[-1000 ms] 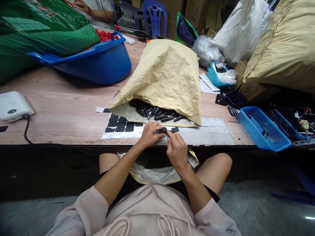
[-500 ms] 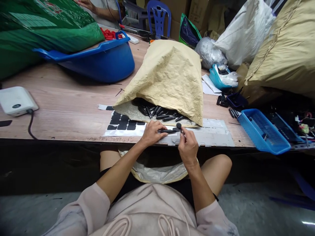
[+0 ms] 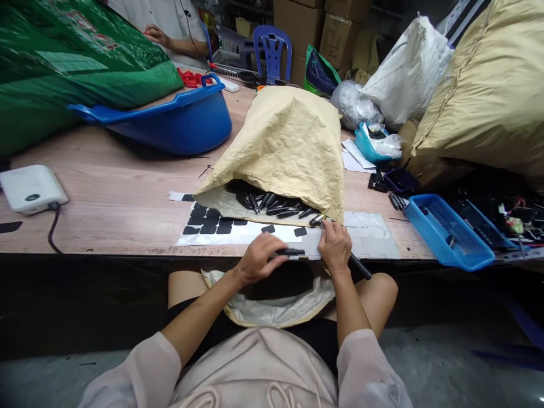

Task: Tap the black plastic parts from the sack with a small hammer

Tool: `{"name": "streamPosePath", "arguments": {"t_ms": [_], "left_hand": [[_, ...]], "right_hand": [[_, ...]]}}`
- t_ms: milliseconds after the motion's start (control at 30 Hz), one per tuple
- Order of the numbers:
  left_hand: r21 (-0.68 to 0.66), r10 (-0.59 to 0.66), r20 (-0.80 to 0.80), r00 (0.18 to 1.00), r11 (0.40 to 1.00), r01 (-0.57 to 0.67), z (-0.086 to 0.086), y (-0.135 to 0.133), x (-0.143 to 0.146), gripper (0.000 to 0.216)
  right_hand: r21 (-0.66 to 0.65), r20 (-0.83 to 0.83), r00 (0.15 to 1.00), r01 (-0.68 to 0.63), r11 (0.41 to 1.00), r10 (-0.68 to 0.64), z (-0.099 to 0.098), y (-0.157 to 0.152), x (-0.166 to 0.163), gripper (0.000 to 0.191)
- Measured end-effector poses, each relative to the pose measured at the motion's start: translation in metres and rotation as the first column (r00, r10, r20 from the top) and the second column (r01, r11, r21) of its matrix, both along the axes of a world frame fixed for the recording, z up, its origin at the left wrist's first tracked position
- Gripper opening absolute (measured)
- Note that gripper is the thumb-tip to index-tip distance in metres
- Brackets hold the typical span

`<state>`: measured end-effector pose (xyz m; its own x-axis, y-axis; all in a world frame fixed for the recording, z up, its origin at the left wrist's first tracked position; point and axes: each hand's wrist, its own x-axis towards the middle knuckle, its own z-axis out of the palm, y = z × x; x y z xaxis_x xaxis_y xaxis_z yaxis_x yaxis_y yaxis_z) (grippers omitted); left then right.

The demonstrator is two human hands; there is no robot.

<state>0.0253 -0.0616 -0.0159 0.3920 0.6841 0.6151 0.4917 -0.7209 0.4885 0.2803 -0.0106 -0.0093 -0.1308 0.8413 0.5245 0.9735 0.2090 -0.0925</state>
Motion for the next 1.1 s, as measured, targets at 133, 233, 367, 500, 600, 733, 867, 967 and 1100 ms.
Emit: {"name": "streamPosePath", "arguments": {"t_ms": [133, 233, 367, 500, 600, 733, 867, 967, 1100], "left_hand": [[-0.079, -0.193, -0.098, 0.976, 0.979, 0.185, -0.038, -0.045, 0.010, 0.026], [-0.433, -0.135, -0.250, 0.959, 0.901, 0.014, -0.067, -0.057, 0.017, 0.027], [-0.728, -0.090, -0.423, 0.902, 0.627, -0.278, -0.086, -0.051, 0.018, 0.036], [-0.742, -0.105, -0.440, 0.892, 0.601, -0.296, -0.085, -0.054, 0.015, 0.042], [-0.623, -0.191, -0.395, 0.899, 0.774, -0.109, -0.068, -0.063, 0.018, 0.038], [-0.240, -0.091, -0.275, 0.957, 0.970, 0.024, -0.022, -0.046, 0.022, 0.029], [-0.079, 0.347, -0.152, 0.926, 0.929, -0.361, 0.022, 0.016, 0.014, 0.027], [-0.112, 0.436, -0.219, 0.873, 0.877, -0.466, 0.034, 0.061, 0.003, 0.022], [-0.161, 0.364, -0.329, 0.871, 0.888, -0.432, 0.029, 0.090, -0.004, 0.021]], "right_hand": [[-0.012, -0.012, 1.000, 0.022, 1.000, -0.022, 0.001, -0.001, -0.004, 0.030], [-0.019, -0.028, 0.999, 0.023, 1.000, -0.023, 0.001, -0.002, -0.005, 0.031], [-0.029, -0.045, 0.999, 0.021, 0.999, -0.022, 0.001, -0.002, -0.006, 0.032], [-0.043, -0.056, 0.998, 0.030, 0.999, -0.033, 0.001, -0.002, -0.006, 0.032], [-0.040, -0.047, 0.998, 0.036, 0.999, -0.038, 0.000, -0.003, -0.007, 0.031], [-0.032, -0.037, 0.999, 0.034, 0.999, -0.036, -0.001, -0.002, -0.007, 0.030], [-0.037, -0.049, 0.998, 0.032, 0.999, -0.034, -0.001, -0.002, -0.007, 0.030], [-0.034, -0.061, 0.998, 0.027, 0.999, -0.029, 0.000, -0.003, -0.009, 0.030], [-0.023, -0.052, 0.998, 0.032, 0.999, -0.033, 0.001, -0.003, -0.010, 0.029]]}}
